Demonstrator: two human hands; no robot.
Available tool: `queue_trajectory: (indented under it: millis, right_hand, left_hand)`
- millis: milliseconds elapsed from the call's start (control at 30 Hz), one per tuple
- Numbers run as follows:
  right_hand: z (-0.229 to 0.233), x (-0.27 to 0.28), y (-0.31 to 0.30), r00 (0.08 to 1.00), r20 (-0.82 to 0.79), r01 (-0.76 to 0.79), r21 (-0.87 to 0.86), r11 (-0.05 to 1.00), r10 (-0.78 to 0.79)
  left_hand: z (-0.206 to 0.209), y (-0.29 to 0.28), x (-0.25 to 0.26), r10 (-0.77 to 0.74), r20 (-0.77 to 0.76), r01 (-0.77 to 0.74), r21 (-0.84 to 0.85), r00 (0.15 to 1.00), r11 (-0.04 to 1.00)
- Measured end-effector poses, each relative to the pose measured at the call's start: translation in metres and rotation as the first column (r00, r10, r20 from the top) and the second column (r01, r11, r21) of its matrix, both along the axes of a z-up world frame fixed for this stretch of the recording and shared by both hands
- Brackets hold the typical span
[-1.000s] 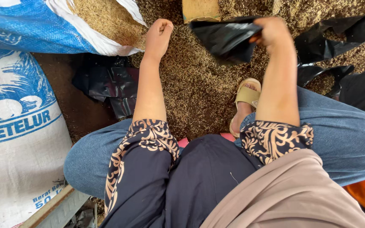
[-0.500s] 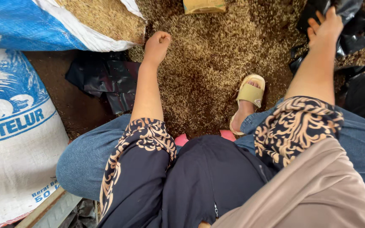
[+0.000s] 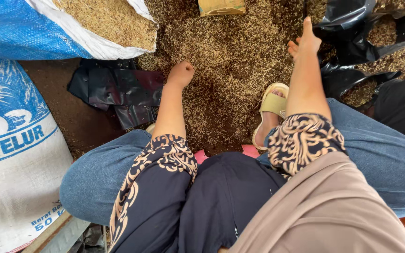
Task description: The person scoops grains from a large sack using a scoop and fills black plastic bags. The person then places the filled bags aside and repeats the process.
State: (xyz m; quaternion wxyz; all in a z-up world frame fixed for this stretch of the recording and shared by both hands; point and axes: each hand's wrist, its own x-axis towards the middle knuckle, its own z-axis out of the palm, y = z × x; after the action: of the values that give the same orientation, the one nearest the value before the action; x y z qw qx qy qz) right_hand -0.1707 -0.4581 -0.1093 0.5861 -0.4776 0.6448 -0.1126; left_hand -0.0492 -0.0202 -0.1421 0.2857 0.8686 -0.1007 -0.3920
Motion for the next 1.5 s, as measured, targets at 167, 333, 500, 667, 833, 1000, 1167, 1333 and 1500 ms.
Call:
queue_trajectory:
  millis: [167, 333, 500, 667, 833, 1000, 1167, 1333, 1500]
  right_hand:
    - [-0.018, 0.022, -0.069, 0.978, 0.179, 0.082, 0.149, 0.985, -0.108]
    - [-0.001, 0.013, -0.163, 0.819, 0.529, 0.164, 0.156, 0.974, -0.223]
    - [0.016, -0.032, -0.208, 0.264, 0.915, 0.111, 0.287, 0.952, -0.306]
    - [-0.037, -0.025, -0.144, 0.492, 0.765, 0.265, 0.323, 0.909, -0.415]
    - [-0.036, -0.028, -0.088, 0.665, 0.705, 0.114, 0.228, 0.967, -0.244]
    - [0.023, -0.018, 0.025, 0.919, 0.394, -0.088, 0.207, 0.974, -0.001]
    - [0.079, -0.038, 0.152, 0.316, -0.358, -0.697, 0.541, 0.471, 0.879]
    - [0.066, -0.059, 0.208, 0.4, -0.424, -0.65, 0.494, 0.578, 0.812]
    - [0.0, -0.033, 0.239, 0.9, -0.133, -0.319, 0.449, 0.834, 0.416]
  left_hand:
    - [0.013, -0.006, 0.004, -0.057, 0.015, 0.057, 0.02, 0.998, 0.998]
    - [-0.001, -0.014, 0.002, -0.066, 0.102, 0.066, 0.006, 0.993, 0.998]
    - [0.002, -0.013, -0.001, -0.034, 0.059, 0.034, 0.006, 0.998, 0.999]
    - [0.01, -0.017, -0.001, -0.005, 0.002, 0.005, 0.053, 1.0, 0.999]
    - [0.004, -0.005, 0.0, -0.009, 0.014, 0.009, -0.052, 1.0, 0.999]
    - [0.026, -0.004, -0.011, -0.21, -0.079, 0.22, 0.143, 0.975, 0.965]
    - [0.05, -0.033, -0.074, -0.242, -0.647, 0.448, 0.173, 0.723, 0.877]
    - [0.01, -0.047, -0.12, -0.043, -0.781, 0.217, 0.12, 0.623, 0.969]
    - [-0.044, -0.073, -0.112, 0.209, -0.887, -0.398, 0.032, 0.411, 0.917]
